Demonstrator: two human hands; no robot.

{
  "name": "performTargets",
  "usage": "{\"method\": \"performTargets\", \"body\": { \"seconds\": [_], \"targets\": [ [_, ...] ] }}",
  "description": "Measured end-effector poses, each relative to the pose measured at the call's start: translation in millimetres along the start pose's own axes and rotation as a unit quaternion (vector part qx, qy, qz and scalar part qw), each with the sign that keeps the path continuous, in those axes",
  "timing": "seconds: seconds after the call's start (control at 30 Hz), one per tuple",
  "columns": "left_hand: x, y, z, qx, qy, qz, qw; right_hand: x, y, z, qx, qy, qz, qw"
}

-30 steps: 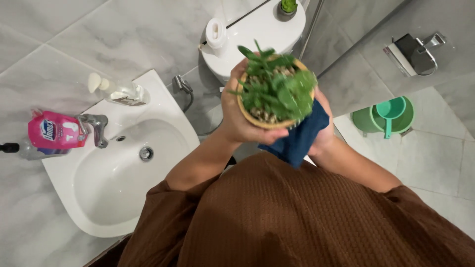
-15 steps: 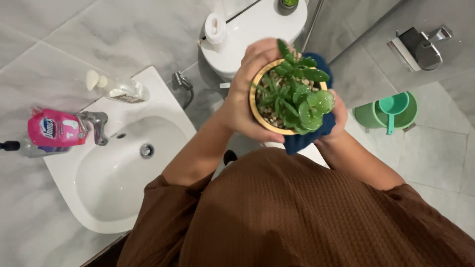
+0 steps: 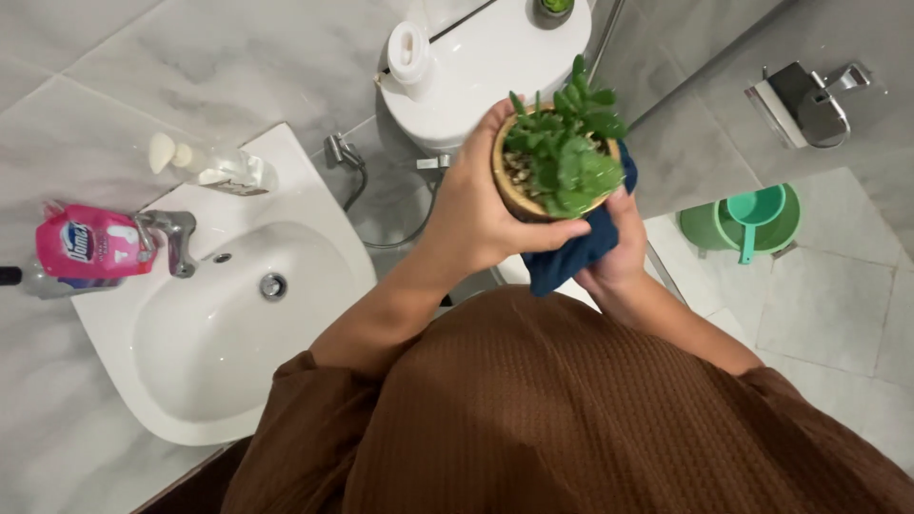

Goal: The person cleans a bathroom sink and toilet area using a blue cloth. They wipe the sink basin and faucet, then move to the toilet to wipe the lid and tank. The person also cleans a roll of toilet paper and two small potted plants before placing them back on the toilet tank.

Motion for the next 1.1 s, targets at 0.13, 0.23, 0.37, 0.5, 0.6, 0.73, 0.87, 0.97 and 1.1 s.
{"method": "performTargets", "body": {
  "seconds": [0.13,0.23,0.37,0.5,0.6,0.73,0.87,0.97,1.1],
  "targets": [
    [6.0,4.6,-1.5,-0.027,0.004,0.013,1.0,-37.9,-2.7,-4.5,-0.03,-0.051,-0.013,0.998],
    [16.0,6.2,-5.4,-0.014,-0.004,0.018,1.0,-57.4,0.8,3.2,0.007,-0.035,-0.003,0.999],
    [47.4,11.4,-34.1,0.0,-0.155,-0.027,0.988,-83.0,5.7,7.3,0.062,-0.02,0.014,0.998],
    [48.1,0.4,-74.2,0.025,-0.221,0.09,0.971,-101.4,15.7,22.8,0.144,0.006,0.034,0.989],
    [44.9,8.4,-97.8,-0.002,-0.146,0.104,0.984,-108.6,31.4,33.7,0.187,0.026,0.051,0.981],
    [31.2,28.8,-146.7,-0.017,-0.056,0.128,0.99,-116.1,55.2,58.5,0.237,0.066,0.087,0.965],
    [30.2,54.6,-206.8,-0.047,0.03,0.085,0.995,-149.1,107.8,79.5,0.232,0.023,0.183,0.955],
    [32.7,64.4,-262.0,-0.055,0.07,0.098,0.991,-177.2,155.6,96.1,0.218,-0.037,0.182,0.958],
    [25.7,80.5,-335.7,-0.094,0.064,0.146,0.983,-187.3,216.4,96.8,0.207,-0.188,0.22,0.935]
  ]
}}
Point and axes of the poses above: each hand's wrist, its own y-axis towards the middle knuckle, its own x-axis out of the palm, z = x × y, the point moved 10 cm from there along y, towards the middle knuckle, and after that the axes turned 4 degrees about -z, right-handed, at the moved point
